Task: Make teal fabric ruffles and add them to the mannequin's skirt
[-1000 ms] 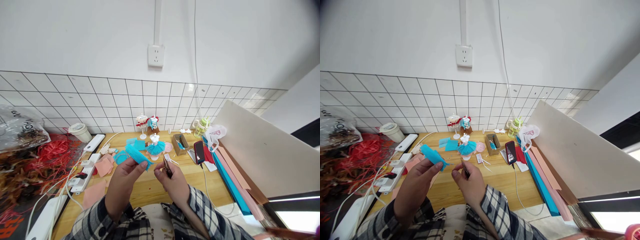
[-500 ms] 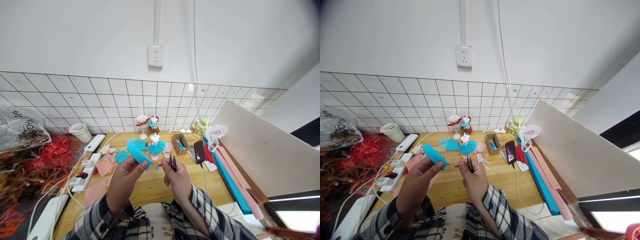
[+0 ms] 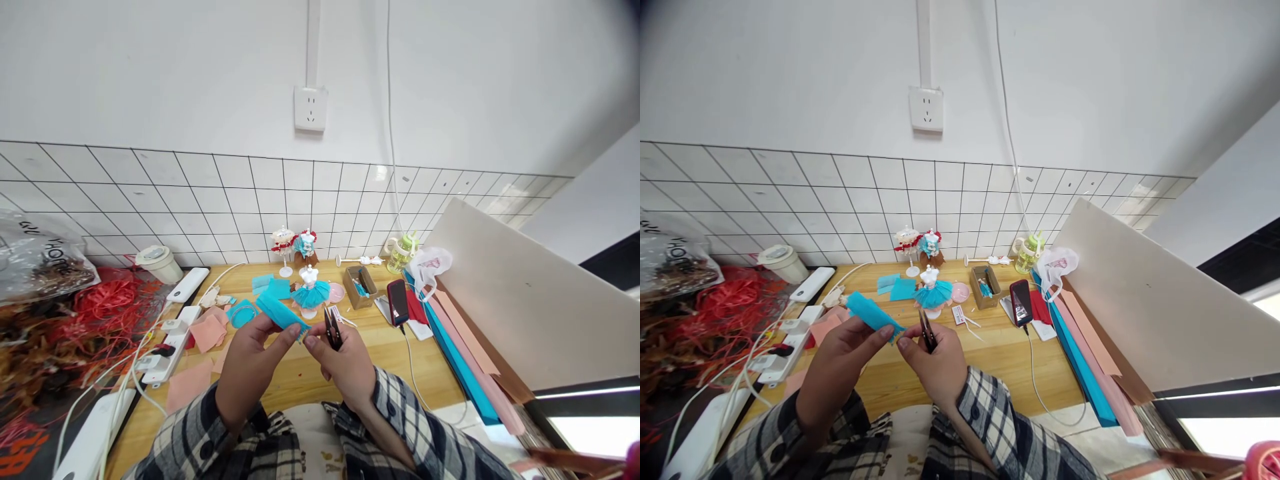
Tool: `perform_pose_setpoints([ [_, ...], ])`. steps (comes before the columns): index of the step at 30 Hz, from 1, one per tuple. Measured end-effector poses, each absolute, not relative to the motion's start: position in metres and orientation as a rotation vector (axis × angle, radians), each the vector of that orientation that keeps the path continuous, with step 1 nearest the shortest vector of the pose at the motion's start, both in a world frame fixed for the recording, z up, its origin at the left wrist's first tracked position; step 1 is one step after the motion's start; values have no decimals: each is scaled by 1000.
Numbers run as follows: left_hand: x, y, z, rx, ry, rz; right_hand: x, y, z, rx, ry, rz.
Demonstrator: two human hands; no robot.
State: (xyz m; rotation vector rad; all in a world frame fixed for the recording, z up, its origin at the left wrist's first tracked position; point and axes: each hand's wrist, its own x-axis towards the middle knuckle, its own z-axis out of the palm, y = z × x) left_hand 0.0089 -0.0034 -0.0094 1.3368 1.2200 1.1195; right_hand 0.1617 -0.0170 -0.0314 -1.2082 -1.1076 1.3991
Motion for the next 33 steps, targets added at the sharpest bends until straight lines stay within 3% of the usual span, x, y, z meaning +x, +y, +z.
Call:
perform_pose_setpoints([
  [5,9,0,-15,1082,1095,1174,162,-15,-34,-1195,-978,1516],
  [8,10,2,-16,999,1063,1170,165,-15,-34,-1219,-1028,1399],
  [12,11,2,-13,1104,1083,1067,172,-14,-29,-1184,-1155,1228],
  [20,13,1,-14,1286,1106,903,172,-12,-34,-1151,-1171,1347],
  [28,11,3,-13,1243,1151,1022,170,-16,-29,-1151,-1161,1465],
  [33,12,3,-15,1250,1177,1003,167,-19,-24,-1257,-1280,1353],
])
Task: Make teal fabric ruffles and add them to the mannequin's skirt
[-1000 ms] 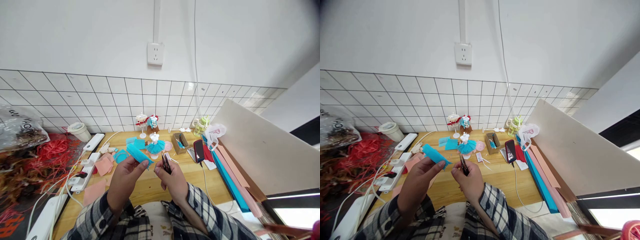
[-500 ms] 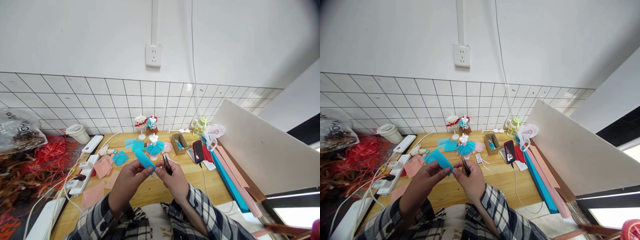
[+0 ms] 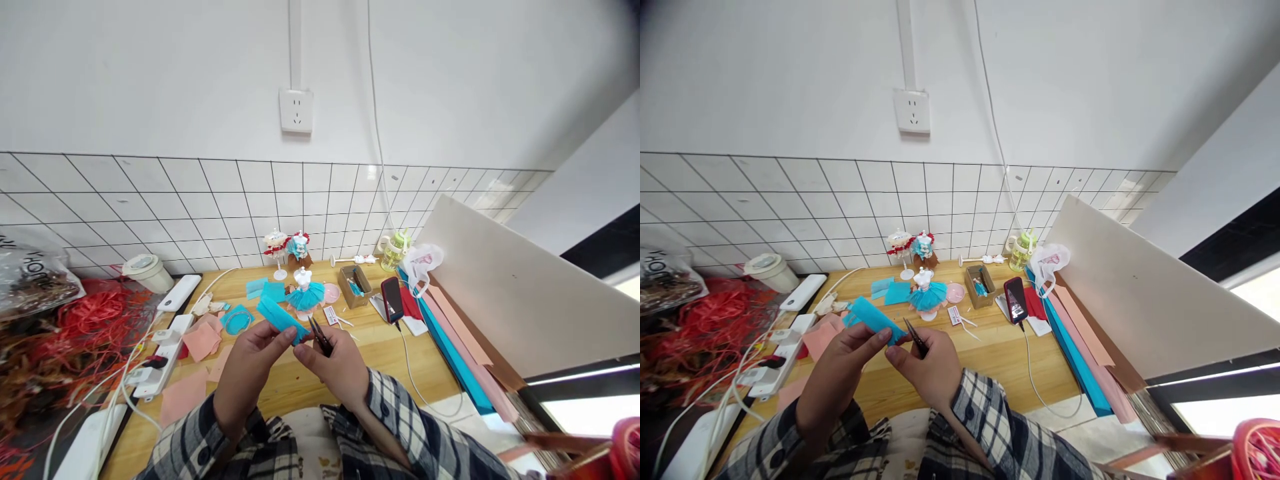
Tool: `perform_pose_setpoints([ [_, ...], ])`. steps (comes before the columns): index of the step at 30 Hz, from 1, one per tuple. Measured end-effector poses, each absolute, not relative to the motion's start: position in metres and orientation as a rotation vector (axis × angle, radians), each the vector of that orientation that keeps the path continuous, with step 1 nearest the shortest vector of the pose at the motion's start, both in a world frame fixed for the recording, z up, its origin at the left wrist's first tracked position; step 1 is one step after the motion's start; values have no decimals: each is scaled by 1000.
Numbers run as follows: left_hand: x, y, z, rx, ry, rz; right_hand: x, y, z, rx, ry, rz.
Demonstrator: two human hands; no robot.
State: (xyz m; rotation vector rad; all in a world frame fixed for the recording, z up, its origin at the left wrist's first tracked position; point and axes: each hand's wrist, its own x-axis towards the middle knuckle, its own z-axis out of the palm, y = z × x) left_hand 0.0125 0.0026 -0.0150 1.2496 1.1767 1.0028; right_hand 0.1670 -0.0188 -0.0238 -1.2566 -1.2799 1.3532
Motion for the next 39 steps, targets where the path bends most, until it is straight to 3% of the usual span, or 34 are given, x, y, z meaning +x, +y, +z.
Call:
perform_pose_setpoints([
  [8,9,4,-20,1186,1228,1079,170,-15,-36,-1230,-1205,1369],
  [14,10,4,-22,1480,1339,955,177,-22,-28,-1243,-1355,882],
  [19,14,-1,-14,1800,1399,940,176,-25,-19,-1217,-1584,721],
  [29,12,-2,-19,1920,1295,892,173,-13,-23,-1360,-1534,797],
  [39,-2,1,-34,1422,1221,822,180,-9,-34,-1249,-1438,1076],
])
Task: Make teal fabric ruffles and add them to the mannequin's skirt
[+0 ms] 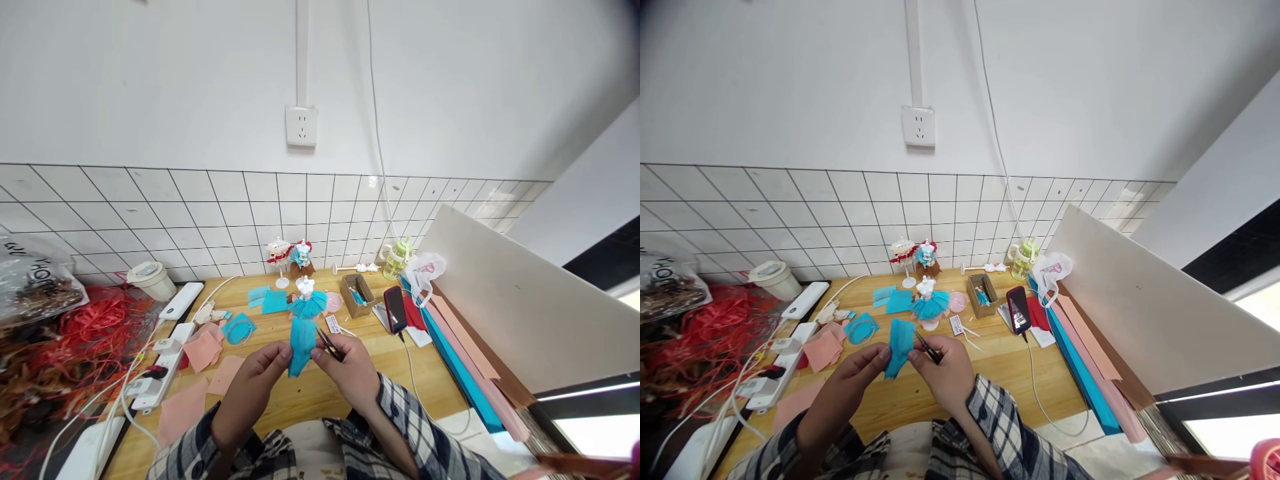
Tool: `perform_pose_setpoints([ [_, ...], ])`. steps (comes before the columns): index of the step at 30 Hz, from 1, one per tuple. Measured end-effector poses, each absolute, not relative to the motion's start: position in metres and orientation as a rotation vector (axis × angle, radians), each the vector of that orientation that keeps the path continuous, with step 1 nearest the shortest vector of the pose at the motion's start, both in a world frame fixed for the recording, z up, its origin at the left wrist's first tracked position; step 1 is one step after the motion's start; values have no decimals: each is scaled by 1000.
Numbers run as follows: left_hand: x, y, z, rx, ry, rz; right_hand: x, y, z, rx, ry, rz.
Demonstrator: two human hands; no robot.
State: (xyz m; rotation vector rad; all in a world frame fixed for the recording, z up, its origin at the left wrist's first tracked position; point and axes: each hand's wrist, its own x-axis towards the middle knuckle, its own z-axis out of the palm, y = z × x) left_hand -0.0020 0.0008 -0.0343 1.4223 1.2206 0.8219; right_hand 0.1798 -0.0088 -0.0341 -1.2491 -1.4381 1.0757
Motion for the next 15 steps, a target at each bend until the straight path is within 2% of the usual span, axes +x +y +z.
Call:
perform_pose_setpoints([
  [3,-4,2,-43,1366,1271,935,179,-8,-36,-1331,-1479,912],
  [7,-1,1,-45,1272,1034,1021,176,-9,-38,-1356,-1650,677],
  [11,7,3,-42,1246,1047,978,169,-14,-39,-1281,-1688,746],
  [15,8,6,-45,1110,1072,954,168,-16,-39,-1293,-1516,997],
])
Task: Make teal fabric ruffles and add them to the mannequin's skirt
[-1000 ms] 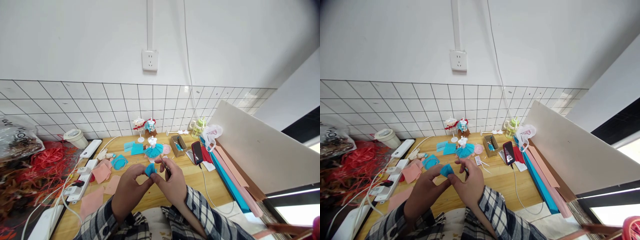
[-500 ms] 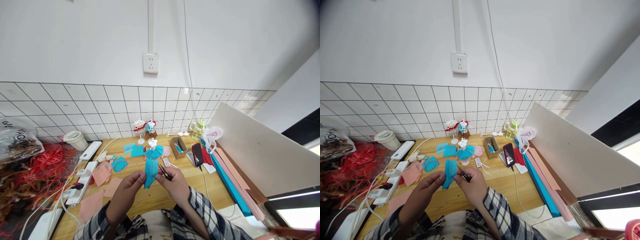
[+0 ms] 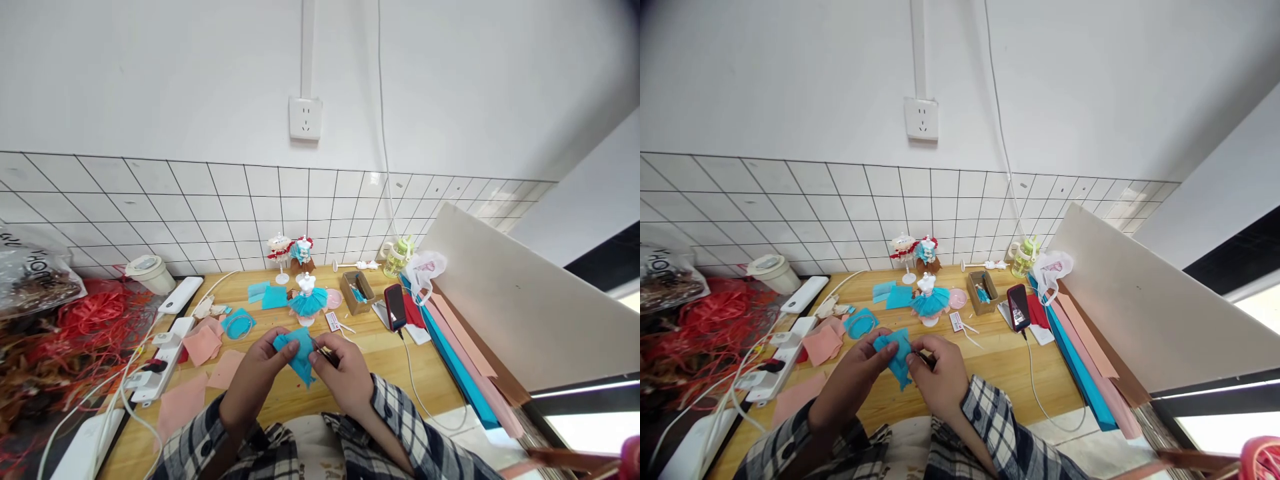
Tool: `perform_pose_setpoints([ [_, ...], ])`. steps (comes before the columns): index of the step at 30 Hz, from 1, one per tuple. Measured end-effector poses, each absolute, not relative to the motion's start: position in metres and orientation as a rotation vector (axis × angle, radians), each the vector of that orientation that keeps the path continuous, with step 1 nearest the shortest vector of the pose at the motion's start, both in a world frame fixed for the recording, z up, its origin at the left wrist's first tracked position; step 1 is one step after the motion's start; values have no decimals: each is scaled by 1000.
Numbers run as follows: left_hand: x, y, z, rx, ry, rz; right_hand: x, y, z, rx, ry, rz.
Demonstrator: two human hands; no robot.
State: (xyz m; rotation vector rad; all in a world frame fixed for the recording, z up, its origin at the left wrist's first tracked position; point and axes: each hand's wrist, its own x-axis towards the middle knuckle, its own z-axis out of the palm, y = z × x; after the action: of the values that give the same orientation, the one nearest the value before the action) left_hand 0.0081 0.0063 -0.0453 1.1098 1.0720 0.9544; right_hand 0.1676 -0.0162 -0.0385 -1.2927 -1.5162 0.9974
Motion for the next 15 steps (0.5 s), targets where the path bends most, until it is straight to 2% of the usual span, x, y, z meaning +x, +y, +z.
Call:
perform_pose_setpoints([
  [5,3,9,-53,864,939,922,176,-14,-42,-1223,-1409,1147],
  [15,9,2,-52,720,828,972,171,-17,-44,-1339,-1515,901],
])
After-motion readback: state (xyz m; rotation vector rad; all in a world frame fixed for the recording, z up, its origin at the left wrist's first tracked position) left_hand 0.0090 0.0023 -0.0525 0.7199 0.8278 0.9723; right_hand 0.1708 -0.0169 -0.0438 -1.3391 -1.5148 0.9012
